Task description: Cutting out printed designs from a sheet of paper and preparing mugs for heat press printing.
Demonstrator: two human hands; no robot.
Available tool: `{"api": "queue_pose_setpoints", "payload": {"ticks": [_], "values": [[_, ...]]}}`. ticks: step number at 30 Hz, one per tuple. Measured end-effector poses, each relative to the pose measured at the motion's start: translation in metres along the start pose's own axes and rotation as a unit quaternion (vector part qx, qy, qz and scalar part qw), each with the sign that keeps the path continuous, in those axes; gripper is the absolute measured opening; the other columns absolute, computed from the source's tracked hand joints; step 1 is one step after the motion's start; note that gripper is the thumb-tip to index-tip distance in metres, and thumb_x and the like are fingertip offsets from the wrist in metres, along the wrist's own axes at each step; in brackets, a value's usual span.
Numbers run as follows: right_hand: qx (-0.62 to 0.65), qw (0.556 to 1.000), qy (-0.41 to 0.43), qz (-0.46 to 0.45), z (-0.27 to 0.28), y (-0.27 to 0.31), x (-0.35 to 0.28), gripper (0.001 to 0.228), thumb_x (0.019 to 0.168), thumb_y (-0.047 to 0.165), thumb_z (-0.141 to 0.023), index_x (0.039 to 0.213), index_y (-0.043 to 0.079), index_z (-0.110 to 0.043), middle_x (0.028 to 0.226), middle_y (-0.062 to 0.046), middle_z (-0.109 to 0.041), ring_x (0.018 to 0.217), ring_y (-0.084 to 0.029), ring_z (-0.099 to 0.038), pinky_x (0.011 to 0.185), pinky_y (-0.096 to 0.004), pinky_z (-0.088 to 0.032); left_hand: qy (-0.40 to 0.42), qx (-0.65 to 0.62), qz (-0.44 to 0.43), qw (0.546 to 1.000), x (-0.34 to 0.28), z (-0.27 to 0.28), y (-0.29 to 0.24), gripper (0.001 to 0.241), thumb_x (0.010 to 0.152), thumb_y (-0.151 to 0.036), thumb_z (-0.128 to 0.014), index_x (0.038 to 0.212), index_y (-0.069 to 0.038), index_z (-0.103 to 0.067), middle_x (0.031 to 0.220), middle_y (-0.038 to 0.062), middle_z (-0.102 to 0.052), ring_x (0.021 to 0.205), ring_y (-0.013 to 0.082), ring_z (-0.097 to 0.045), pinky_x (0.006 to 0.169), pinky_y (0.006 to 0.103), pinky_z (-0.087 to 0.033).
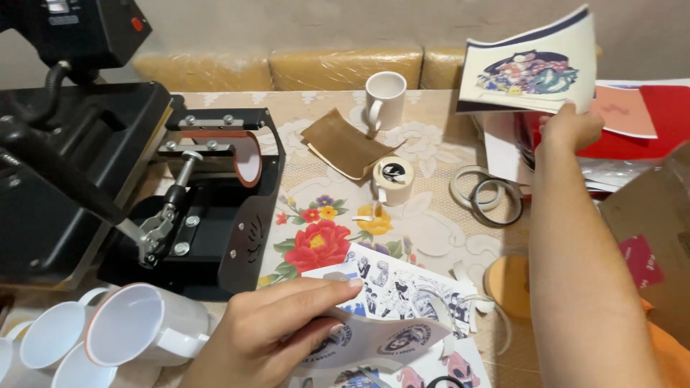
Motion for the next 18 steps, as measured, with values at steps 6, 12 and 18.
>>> {"api": "queue_pose_setpoints", "payload": {"ticks": [6,12,18], "values": [[0.209,0.926,-0.02,-0.313,0.048,0.008,0.005,0.024,0.092,0.004,-0.047,0.114,0.008,-0.055,0.061,-0.007,-0.062,0.042,-0.012,-0.054,0.036,-0.022,-0.04,0.029,-0.003,-0.01,1.0,0.0,-0.007,-0.002,0.036,0.093,-0.008,-0.066,0.128,-0.006,-0.063,0.121,0.012,-0.074,0.108,0.0231,-0.076,0.096,0.0313,-0.059],[0.193,0.922,0.08,-0.325,0.083,0.036,-0.021,0.028,0.096,0.033,-0.056,0.115,0.012,-0.055,0.075,-0.003,-0.07,0.05,-0.005,-0.056,0.039,-0.013,-0.037,0.007,0.021,0.003,1.0,-0.002,-0.008,-0.01,0.038,0.089,-0.005,-0.07,0.126,-0.007,-0.065,0.118,0.009,-0.075,0.107,0.0218,-0.076,0.094,0.0316,-0.059],[0.127,0.88,0.456,-0.029,0.205,0.13,-0.185,0.083,0.101,0.062,-0.042,0.158,0.004,-0.026,0.098,0.0,-0.062,0.059,-0.001,-0.043,0.051,-0.013,-0.038,0.043,-0.015,-0.012,0.999,0.001,-0.011,-0.024,0.031,0.098,-0.007,-0.06,0.129,-0.005,-0.061,0.115,0.011,-0.073,0.105,0.024,-0.073,0.091,0.0311,-0.054]]}}
Point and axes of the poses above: each hand's wrist, its own x-axis towards the middle knuckle, its own z-axis out of the back of the hand, y = z × x, the point moved 4 cm from there along x, towards the middle knuckle
